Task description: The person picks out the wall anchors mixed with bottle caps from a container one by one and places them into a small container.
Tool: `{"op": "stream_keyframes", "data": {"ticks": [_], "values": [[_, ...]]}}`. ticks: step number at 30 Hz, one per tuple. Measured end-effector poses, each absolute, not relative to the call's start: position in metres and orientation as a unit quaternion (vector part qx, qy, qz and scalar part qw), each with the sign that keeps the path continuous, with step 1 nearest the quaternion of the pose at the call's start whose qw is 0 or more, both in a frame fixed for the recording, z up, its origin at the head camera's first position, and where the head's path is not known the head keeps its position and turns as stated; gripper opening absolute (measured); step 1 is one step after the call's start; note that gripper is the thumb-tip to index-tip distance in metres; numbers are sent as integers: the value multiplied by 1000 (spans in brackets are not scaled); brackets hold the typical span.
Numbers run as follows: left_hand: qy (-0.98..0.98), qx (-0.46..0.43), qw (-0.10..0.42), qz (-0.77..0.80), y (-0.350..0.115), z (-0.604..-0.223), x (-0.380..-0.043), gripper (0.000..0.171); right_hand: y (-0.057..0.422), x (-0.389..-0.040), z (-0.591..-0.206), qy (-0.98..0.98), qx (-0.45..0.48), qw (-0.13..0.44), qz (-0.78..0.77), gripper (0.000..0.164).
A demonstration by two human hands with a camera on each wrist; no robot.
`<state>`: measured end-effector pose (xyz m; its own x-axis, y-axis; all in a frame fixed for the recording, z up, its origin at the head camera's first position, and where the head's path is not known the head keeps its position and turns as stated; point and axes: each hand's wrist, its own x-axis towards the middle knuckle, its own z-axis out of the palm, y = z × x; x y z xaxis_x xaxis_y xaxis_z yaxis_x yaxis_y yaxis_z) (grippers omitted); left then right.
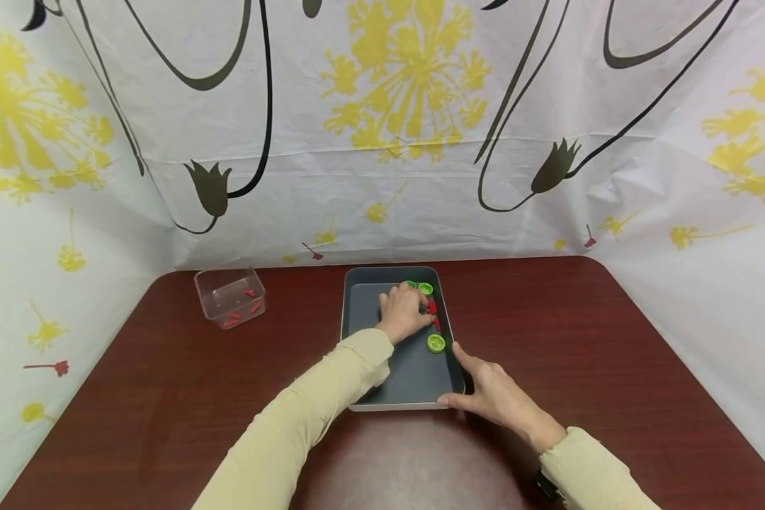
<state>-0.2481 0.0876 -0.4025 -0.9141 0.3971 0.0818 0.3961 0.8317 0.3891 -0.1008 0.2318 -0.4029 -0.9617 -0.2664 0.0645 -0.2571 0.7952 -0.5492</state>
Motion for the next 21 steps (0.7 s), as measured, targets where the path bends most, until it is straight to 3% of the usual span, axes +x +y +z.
{"op": "stream_keyframes", "data": {"ticks": [21], "values": [[963, 208, -16, 168, 95, -412, -247, 25, 232, -100, -404, 948, -129, 8, -291, 94]]}}
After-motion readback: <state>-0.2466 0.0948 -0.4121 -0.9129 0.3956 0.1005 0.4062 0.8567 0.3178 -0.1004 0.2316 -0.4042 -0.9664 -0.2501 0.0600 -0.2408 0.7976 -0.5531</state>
